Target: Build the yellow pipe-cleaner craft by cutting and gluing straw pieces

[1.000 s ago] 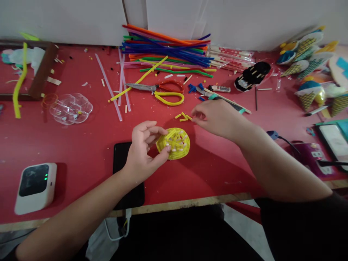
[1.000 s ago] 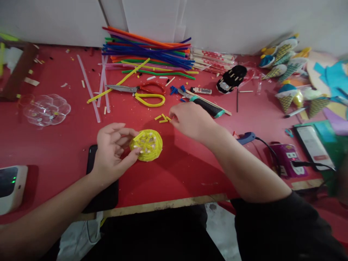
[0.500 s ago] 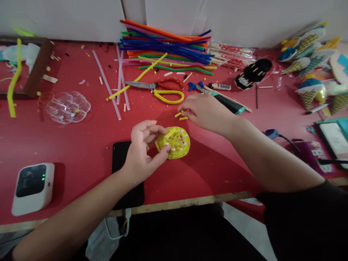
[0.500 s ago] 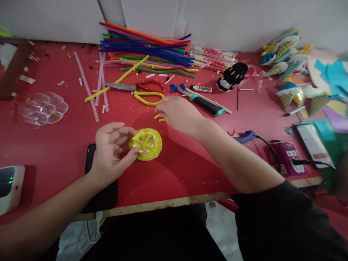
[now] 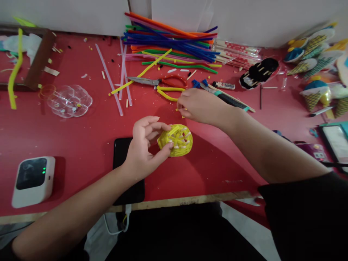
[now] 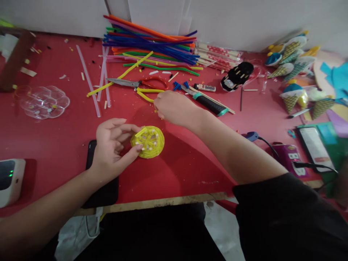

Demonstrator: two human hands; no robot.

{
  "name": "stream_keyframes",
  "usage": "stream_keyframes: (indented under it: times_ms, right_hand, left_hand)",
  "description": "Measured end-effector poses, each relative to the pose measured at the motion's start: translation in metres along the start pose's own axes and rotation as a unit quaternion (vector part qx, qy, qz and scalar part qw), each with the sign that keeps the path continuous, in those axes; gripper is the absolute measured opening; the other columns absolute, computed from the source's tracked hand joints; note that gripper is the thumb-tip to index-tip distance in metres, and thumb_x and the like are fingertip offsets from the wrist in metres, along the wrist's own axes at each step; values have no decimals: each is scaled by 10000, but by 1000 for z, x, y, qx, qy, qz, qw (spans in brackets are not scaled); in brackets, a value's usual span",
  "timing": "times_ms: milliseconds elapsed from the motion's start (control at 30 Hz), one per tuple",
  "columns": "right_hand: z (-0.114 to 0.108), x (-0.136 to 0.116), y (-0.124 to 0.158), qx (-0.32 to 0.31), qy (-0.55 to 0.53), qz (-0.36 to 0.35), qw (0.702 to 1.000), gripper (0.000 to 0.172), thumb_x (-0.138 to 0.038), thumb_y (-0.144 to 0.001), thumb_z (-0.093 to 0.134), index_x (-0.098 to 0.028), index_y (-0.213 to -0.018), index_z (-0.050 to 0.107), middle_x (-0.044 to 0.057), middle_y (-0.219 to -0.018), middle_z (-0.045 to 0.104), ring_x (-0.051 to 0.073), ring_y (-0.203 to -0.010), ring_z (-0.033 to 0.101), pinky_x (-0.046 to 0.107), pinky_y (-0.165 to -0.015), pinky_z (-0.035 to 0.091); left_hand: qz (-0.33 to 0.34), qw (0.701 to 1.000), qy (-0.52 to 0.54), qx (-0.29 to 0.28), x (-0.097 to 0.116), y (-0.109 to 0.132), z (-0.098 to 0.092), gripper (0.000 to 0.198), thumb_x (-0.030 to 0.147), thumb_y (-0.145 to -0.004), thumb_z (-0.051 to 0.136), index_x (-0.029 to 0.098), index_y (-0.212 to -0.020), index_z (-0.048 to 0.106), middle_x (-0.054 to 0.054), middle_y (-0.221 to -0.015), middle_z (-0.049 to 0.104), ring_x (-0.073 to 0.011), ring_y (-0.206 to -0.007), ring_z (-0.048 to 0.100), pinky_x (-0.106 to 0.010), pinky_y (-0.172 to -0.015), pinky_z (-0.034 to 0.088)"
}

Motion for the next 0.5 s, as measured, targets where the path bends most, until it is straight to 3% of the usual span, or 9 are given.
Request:
stream_keyframes:
  times_ms: [100, 233, 333, 500]
  right_hand:
    - [-25, 4, 9, 52, -106, 44, 992, 181, -151, -851, 616, -191, -939, 769, 66, -950, 788, 225, -876, 718, 340, -805, 524]
    - [-52, -3, 33, 85, -296, 81, 948, 126, -226, -825, 659, -205, -874, 773, 7, -770, 743, 155, -692, 661, 291, -663, 509]
    - [-59, -15, 46, 32, -361, 83, 928, 86, -262, -788, 699, -214, -788, 770, -37, -632, 659, 105, -569, 573, 249, -545, 429]
    - [-64, -28, 52, -79, -313, 84, 943, 178, -397, -798, 734, -232, -743, 776, -54, -572, 563, 76, -528, 490, 256, -528, 333]
  left_hand:
    - [2, 1000, 8, -3, 0, 0, 1, 546, 150, -898, 713, 261, -1302, 363, -85, -1229, 682, -199, -1162, 748, -368, -954, 675]
    - [3, 1000, 15, -13, -1, 0, 3, 563, 156, -886, 735, 257, -1296, 363, -70, -1212, 693, -198, -1151, 756, -375, -996, 663]
    - [7, 1000, 25, -16, 0, 0, 3, 578, 149, -879, 755, 269, -1296, 374, -57, -1201, 702, -205, -1143, 763, -395, -1011, 665]
    - [26, 999, 31, -23, 1, -1, 3, 589, 136, -891, 763, 279, -1318, 384, -60, -1202, 691, -210, -1159, 755, -419, -997, 675]
Point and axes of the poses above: each hand's wrist, its own y-axis away from the middle knuckle, its own z-axis out of the palm, x = y × z, the point moved 8 cm from there along -y, towards the middle knuckle
